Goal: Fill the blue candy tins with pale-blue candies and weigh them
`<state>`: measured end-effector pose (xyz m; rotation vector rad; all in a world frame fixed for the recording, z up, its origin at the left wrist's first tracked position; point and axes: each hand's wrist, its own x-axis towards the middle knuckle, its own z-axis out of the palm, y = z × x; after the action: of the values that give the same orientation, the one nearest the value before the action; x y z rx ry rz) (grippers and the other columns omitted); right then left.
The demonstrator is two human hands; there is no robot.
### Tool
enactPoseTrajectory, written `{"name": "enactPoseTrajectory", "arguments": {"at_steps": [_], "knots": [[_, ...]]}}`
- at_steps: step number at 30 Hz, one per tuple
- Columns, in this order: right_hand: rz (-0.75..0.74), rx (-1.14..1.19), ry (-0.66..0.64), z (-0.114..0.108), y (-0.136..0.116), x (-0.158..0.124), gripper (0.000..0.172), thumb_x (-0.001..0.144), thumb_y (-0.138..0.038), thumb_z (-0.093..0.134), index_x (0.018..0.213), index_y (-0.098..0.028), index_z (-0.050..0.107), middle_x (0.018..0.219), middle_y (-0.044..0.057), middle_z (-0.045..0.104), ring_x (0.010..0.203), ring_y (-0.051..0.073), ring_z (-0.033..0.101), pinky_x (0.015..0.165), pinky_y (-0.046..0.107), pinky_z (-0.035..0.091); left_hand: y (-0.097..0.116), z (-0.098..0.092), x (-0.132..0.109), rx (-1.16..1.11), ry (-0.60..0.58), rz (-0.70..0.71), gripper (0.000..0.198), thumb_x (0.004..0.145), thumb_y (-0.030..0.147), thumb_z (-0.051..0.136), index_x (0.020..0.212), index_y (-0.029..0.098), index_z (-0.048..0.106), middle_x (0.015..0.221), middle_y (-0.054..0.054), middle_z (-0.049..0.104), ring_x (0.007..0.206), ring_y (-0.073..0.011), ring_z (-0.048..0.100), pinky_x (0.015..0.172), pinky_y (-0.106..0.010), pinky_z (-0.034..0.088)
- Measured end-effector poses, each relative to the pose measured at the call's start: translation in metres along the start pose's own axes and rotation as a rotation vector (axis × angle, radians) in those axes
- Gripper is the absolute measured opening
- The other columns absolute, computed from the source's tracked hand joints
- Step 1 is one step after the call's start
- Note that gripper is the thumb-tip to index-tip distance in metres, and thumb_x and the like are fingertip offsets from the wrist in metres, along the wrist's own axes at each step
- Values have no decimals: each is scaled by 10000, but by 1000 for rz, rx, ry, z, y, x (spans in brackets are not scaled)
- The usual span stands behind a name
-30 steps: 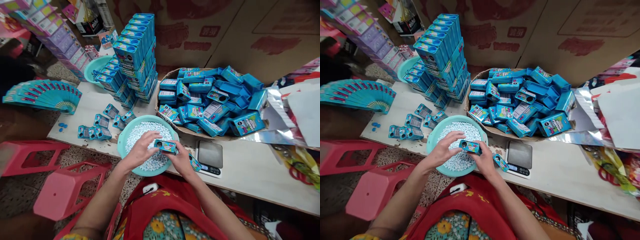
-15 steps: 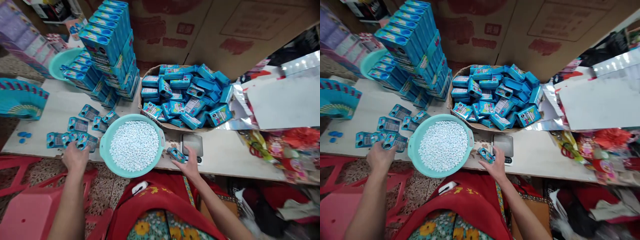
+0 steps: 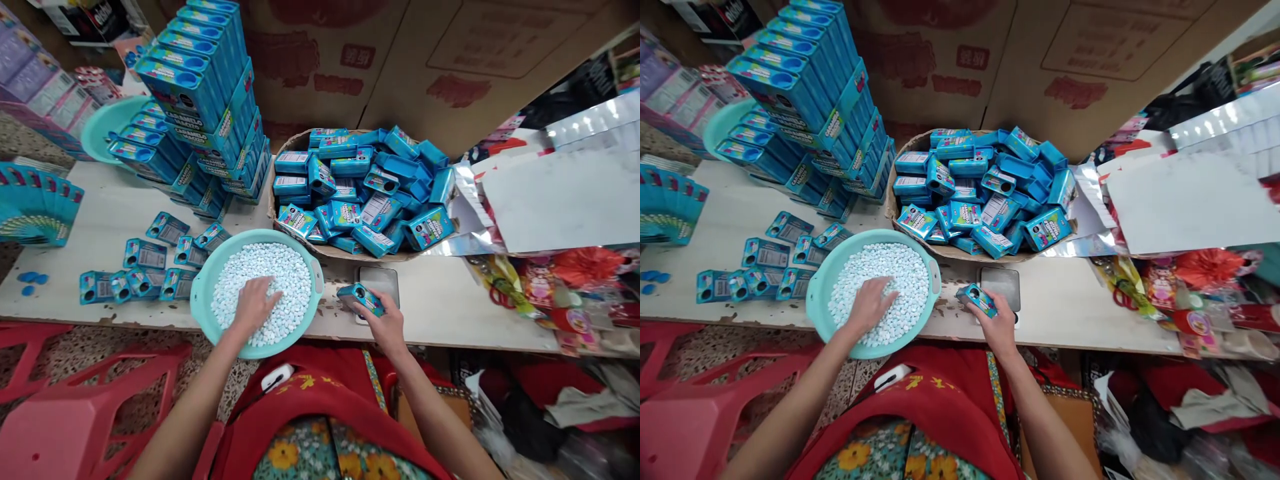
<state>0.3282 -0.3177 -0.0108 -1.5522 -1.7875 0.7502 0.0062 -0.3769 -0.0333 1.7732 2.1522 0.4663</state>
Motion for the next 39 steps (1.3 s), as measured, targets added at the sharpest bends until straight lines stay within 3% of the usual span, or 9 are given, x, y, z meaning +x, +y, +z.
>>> {"name": "enactPoseTrajectory", "arguments": {"at_steps": [4,9,15,21,23,28,33,37,39], "knots": [[43,-49,195,-17,18,19,432,749,-466,677,1077,-191,618,977,55,621,912,211,583,856,362,465,25,21,1,175,-34,48,410,880,485,449,1142,196,577,1069,-133,576,1023,-289,505,843,-393,393],[42,-94,216,-34,49,41,458,749,-468,667,1090,-168,609,999,78,618,944,231,581,881,418,467,11,26,10,205,-8,130,314,930,387,361,942,187,603,892,-90,591,884,-238,542,746,-330,405],[-236,-276,345,-50,18,63,574,778,-405,678,1281,-199,491,1272,140,511,1201,275,458,1022,495,372,16,29,0,131,28,149,370,911,465,402,1080,186,575,1038,-88,603,945,-251,529,785,-352,397],[-381,-396,351,-70,-4,124,421,832,-300,589,1239,-221,513,1242,115,529,1197,259,464,1026,466,367,24,33,-1,328,111,91,393,896,415,422,1137,147,581,1132,-136,583,975,-309,502,748,-382,365],[-337,-487,342,-84,5,147,508,790,-304,620,1271,-207,489,1288,136,481,1222,288,431,1028,493,352,20,34,7,376,114,47,379,902,385,404,1144,159,589,1104,-140,584,949,-309,505,713,-370,358],[-198,-728,48,-105,30,186,804,609,-319,762,1337,-245,429,1437,138,321,1290,403,291,983,587,344,5,37,30,330,97,-42,354,857,348,455,1125,178,612,1017,-132,591,916,-293,530,678,-340,375],[-93,-804,134,-94,30,203,743,662,-223,691,1348,-200,405,1418,162,363,1253,400,331,957,578,360,-4,35,47,-126,155,-330,246,731,353,594,920,210,662,888,-65,621,786,-228,573,637,-292,413],[-112,-680,284,-111,19,200,519,797,-254,536,1290,-115,452,1228,175,539,1141,306,487,974,505,381,-1,10,44,-921,162,-649,268,608,349,688,812,195,608,668,1,568,534,-141,526,445,-214,363],[-183,-540,403,-128,6,189,486,829,-302,522,1284,-146,453,1200,144,562,1097,271,534,961,475,417,2,-8,37,-1312,105,-663,319,561,299,724,821,193,573,682,1,583,493,-124,517,376,-176,312]]}}
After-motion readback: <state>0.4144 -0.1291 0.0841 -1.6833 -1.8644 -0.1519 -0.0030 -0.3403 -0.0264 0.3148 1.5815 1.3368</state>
